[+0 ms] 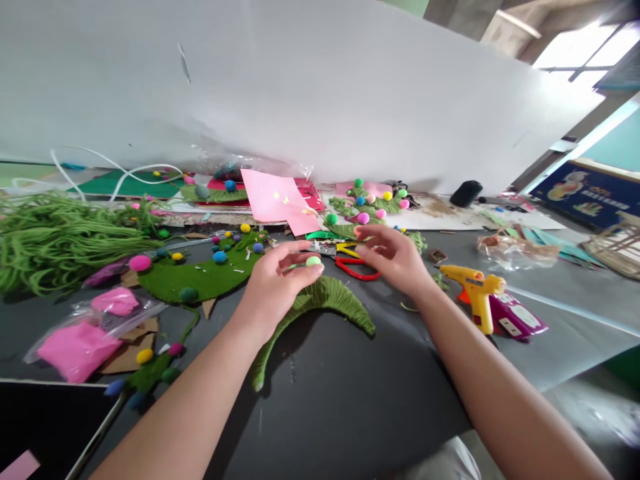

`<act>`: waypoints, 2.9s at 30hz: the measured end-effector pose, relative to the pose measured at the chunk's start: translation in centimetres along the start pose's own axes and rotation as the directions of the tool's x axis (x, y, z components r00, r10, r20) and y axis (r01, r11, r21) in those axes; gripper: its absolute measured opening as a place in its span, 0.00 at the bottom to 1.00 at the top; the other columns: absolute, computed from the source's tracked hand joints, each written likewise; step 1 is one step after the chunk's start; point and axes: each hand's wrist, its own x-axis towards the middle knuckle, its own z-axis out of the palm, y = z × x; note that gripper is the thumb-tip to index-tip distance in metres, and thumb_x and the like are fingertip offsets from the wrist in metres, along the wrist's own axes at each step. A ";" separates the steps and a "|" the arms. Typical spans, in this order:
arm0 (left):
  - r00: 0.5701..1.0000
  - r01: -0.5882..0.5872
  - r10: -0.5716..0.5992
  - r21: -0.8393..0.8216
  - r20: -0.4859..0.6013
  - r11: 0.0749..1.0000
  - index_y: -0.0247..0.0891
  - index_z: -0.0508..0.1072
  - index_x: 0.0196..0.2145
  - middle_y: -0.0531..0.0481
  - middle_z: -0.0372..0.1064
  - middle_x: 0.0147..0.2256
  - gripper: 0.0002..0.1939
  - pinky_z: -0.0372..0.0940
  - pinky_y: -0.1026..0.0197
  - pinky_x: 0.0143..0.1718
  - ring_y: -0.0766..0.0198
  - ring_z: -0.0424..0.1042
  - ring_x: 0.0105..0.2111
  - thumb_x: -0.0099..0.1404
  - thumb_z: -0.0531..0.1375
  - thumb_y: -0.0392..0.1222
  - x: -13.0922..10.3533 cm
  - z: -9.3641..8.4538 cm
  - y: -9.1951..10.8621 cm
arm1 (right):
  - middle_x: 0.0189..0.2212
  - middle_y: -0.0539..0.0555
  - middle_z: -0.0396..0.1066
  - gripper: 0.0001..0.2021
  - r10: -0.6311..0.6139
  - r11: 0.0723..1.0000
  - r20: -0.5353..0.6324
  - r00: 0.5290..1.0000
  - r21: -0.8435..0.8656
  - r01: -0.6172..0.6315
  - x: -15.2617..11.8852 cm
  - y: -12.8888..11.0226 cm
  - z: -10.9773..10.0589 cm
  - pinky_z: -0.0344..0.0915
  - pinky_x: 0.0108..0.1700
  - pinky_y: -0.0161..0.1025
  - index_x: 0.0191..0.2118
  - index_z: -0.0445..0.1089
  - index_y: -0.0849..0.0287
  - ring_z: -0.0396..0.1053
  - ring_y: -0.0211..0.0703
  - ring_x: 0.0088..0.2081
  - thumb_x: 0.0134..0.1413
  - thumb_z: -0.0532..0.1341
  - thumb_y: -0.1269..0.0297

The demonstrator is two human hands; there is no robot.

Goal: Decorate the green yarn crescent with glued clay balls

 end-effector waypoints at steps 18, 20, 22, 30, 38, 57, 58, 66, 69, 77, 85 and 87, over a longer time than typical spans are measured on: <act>0.971 -0.162 0.094 0.319 0.220 0.934 0.40 0.82 0.46 0.44 0.81 0.45 0.17 0.72 0.58 0.48 0.54 0.79 0.46 0.62 0.74 0.49 -1.0 0.4 0.3 | 0.16 0.45 0.55 0.30 0.051 0.996 0.093 0.994 -0.075 -0.044 -0.6 -2.4 1.0 0.51 0.27 0.37 0.20 0.60 0.57 0.52 0.34 0.22 0.69 0.60 0.43; 0.961 -0.173 0.086 0.326 0.264 0.929 0.40 0.82 0.46 0.44 0.81 0.46 0.17 0.72 0.59 0.47 0.54 0.79 0.47 0.64 0.72 0.51 -1.3 0.5 0.2 | 0.18 0.46 0.59 0.29 0.057 0.996 0.077 0.995 -0.067 -0.052 -0.9 -3.1 0.5 0.53 0.28 0.37 0.21 0.61 0.57 0.55 0.35 0.23 0.69 0.59 0.42; 0.945 -0.191 0.081 0.334 0.316 0.923 0.41 0.82 0.47 0.44 0.81 0.46 0.17 0.71 0.59 0.48 0.54 0.79 0.47 0.65 0.72 0.51 -1.4 0.6 0.0 | 0.20 0.47 0.65 0.24 0.064 0.997 0.083 0.994 -0.045 -0.061 -2.1 -4.1 -0.2 0.56 0.30 0.37 0.26 0.65 0.57 0.59 0.36 0.24 0.66 0.63 0.44; 0.950 -0.260 0.163 0.387 0.267 0.885 0.38 0.82 0.43 0.44 0.80 0.39 0.15 0.69 0.60 0.42 0.57 0.78 0.37 0.66 0.70 0.51 -0.7 0.1 -0.7 | 0.33 0.53 0.77 0.16 0.149 0.951 0.078 0.986 -0.283 -0.122 -10.9 -4.5 -0.7 0.67 0.35 0.40 0.39 0.77 0.57 0.73 0.43 0.34 0.69 0.63 0.49; 0.937 -0.346 0.284 0.449 0.201 0.824 0.39 0.82 0.40 0.43 0.81 0.40 0.11 0.67 0.60 0.45 0.56 0.77 0.41 0.68 0.67 0.49 0.0 -0.6 -0.7 | 0.66 0.65 0.71 0.24 -0.097 0.778 0.321 0.942 -0.566 0.273 -14.0 -7.0 4.4 0.67 0.58 0.62 0.67 0.69 0.53 0.69 0.65 0.63 0.71 0.62 0.51; 0.834 0.199 -0.200 0.058 0.515 0.978 0.36 0.85 0.42 0.43 0.81 0.38 0.17 0.74 0.61 0.41 0.64 0.78 0.35 0.58 0.78 0.47 -1.1 -0.5 0.7 | 0.53 0.56 0.80 0.21 -0.273 0.891 0.076 0.959 -0.356 0.282 -7.3 -6.5 5.0 0.71 0.61 0.53 0.57 0.75 0.51 0.75 0.55 0.57 0.59 0.64 0.72; 0.850 0.198 -0.193 0.042 0.491 0.979 0.35 0.85 0.41 0.43 0.81 0.38 0.16 0.74 0.62 0.39 0.64 0.78 0.35 0.57 0.78 0.45 -1.1 -0.5 0.6 | 0.54 0.57 0.79 0.20 -0.277 0.890 0.086 0.957 -0.352 0.289 -7.2 -6.4 5.2 0.71 0.61 0.53 0.57 0.75 0.52 0.75 0.55 0.57 0.60 0.65 0.71; 0.953 0.216 -0.213 0.011 0.218 0.976 0.33 0.84 0.37 0.41 0.81 0.40 0.06 0.73 0.67 0.31 0.65 0.78 0.32 0.62 0.72 0.38 -0.3 -1.1 1.8 | 0.63 0.65 0.73 0.30 -0.150 0.915 0.273 0.950 -0.326 0.239 -7.2 -4.8 3.4 0.67 0.68 0.59 0.63 0.72 0.59 0.70 0.60 0.65 0.60 0.72 0.51; 0.971 0.217 -0.201 -0.124 0.130 0.968 0.32 0.83 0.35 0.43 0.79 0.37 0.05 0.69 0.72 0.26 0.70 0.74 0.29 0.63 0.70 0.37 0.1 -1.5 2.4 | 0.68 0.67 0.68 0.27 -0.065 0.876 0.428 0.901 -0.409 0.257 -7.8 -4.4 2.4 0.62 0.71 0.63 0.65 0.72 0.60 0.65 0.63 0.70 0.64 0.68 0.55; 0.963 0.266 -0.249 -0.236 0.101 0.935 0.28 0.80 0.31 0.45 0.75 0.31 0.02 0.59 0.74 0.18 0.75 0.65 0.22 0.62 0.67 0.31 0.2 -1.2 2.6 | 0.55 0.64 0.79 0.21 0.056 0.870 0.329 0.943 -0.479 0.115 -9.8 -4.4 0.0 0.72 0.61 0.59 0.58 0.76 0.60 0.76 0.60 0.58 0.61 0.68 0.61; 0.951 0.269 -0.245 -0.112 0.190 0.957 0.30 0.80 0.33 0.45 0.74 0.33 0.02 0.54 0.74 0.17 0.75 0.63 0.22 0.61 0.66 0.32 -0.1 -1.1 2.5 | 0.59 0.63 0.78 0.22 -0.060 0.937 0.410 0.910 -0.292 0.193 -5.4 -1.6 1.9 0.71 0.64 0.53 0.60 0.75 0.61 0.76 0.54 0.60 0.60 0.60 0.74; 0.949 0.253 -0.241 -0.036 0.206 0.967 0.31 0.81 0.34 0.45 0.74 0.34 0.03 0.55 0.73 0.18 0.74 0.63 0.23 0.61 0.67 0.33 -0.3 -0.9 2.3 | 0.62 0.65 0.75 0.23 -0.133 0.936 0.370 0.919 -0.259 0.240 -4.6 -1.7 2.6 0.68 0.68 0.54 0.61 0.74 0.64 0.73 0.56 0.64 0.61 0.63 0.71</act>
